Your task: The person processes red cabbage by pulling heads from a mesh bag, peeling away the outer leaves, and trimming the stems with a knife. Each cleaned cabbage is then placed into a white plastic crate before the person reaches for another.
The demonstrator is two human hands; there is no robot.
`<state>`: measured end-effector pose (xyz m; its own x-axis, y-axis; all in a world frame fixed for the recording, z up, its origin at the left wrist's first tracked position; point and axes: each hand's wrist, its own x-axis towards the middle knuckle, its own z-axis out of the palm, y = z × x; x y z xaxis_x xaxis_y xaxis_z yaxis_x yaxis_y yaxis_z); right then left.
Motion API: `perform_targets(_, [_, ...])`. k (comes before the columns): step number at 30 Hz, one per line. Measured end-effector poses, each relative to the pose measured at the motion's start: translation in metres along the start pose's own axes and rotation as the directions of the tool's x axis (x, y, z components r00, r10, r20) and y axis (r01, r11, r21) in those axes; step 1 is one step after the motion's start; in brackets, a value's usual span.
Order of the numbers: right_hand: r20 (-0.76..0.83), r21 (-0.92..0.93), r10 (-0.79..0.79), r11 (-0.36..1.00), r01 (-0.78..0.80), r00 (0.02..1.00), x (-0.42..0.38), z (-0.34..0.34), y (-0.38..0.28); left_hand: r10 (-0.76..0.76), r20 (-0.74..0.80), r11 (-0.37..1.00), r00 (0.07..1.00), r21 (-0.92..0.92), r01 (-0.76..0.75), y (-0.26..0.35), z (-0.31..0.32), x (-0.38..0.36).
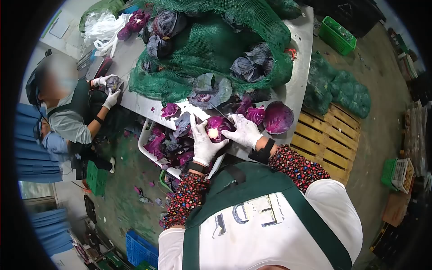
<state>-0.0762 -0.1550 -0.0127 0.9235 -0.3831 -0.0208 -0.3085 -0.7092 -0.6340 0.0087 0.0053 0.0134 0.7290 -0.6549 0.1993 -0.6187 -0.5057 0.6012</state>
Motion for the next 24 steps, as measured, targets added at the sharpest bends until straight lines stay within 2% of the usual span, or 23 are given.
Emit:
perform_targets(1, [-0.001, 0.005, 0.0, 1.0, 0.0, 1.0, 0.003, 0.001, 0.003, -0.03, 0.026, 0.999, 0.999, 0.02, 0.03, 0.004, 0.0, -0.002])
perform_targets(3, [0.27, 0.139, 0.073, 0.984, -0.113, 0.96, 0.01, -0.016, 0.001, -0.009, 0.074, 0.997, 0.997, 0.079, 0.003, 0.001, 0.005, -0.004])
perform_targets(5, [0.285, 0.152, 0.094, 0.978, -0.142, 0.954, 0.009, -0.024, -0.001, 0.015, 0.103, 0.997, 0.995, 0.079, -0.023, 0.003, 0.006, -0.004])
perform_targets(7, [0.315, 0.06, 0.074, 0.993, -0.098, 0.946, 0.009, -0.025, -0.002, 0.033, 0.128, 0.996, 0.991, 0.08, -0.043, 0.008, 0.005, -0.004])
perform_targets(11, [0.268, -0.009, 0.044, 0.999, -0.043, 0.962, 0.01, -0.018, -0.007, 0.097, 0.096, 0.99, 0.991, 0.094, -0.106, 0.01, 0.004, 0.0])
perform_targets(12, [0.202, 0.023, 0.063, 0.997, -0.069, 0.977, 0.014, -0.006, 0.001, 0.082, 0.12, 0.992, 0.989, 0.084, -0.092, 0.01, 0.002, 0.003])
perform_targets(13, [0.065, 0.097, 0.033, 0.995, -0.04, 0.997, 0.018, 0.0, 0.014, 0.067, 0.144, 0.994, 0.987, 0.075, -0.078, 0.009, 0.0, 0.004])
perform_targets(16, [0.205, 0.346, 0.239, 0.889, -0.299, 0.949, 0.021, -0.014, 0.028, 0.085, 0.083, 0.996, 0.993, -0.022, -0.083, -0.003, -0.001, 0.002])
perform_targets(17, [0.213, 0.393, 0.244, 0.865, -0.312, 0.946, 0.015, -0.021, 0.023, 0.097, 0.06, 0.993, 0.993, -0.072, -0.093, -0.008, -0.003, -0.002])
perform_targets(19, [0.096, 0.413, 0.221, 0.878, -0.241, 0.971, 0.014, -0.007, 0.036, 0.032, 0.018, 0.969, 0.999, -0.244, -0.027, -0.016, -0.006, -0.004])
perform_targets(20, [0.191, 0.413, 0.287, 0.844, -0.342, 0.939, 0.012, -0.022, 0.027, -0.106, 0.036, 0.872, 0.994, -0.477, 0.11, -0.018, -0.004, -0.008])
perform_targets(21, [0.185, 0.414, 0.287, 0.845, -0.339, 0.94, 0.012, -0.023, 0.031, -0.232, 0.087, 0.7, 0.969, -0.677, 0.229, -0.019, 0.001, -0.01])
perform_targets(24, [0.041, 0.331, 0.272, 0.904, -0.27, 0.961, 0.006, -0.022, 0.051, -0.319, 0.098, 0.359, 0.943, -0.908, 0.216, -0.009, 0.01, -0.01])
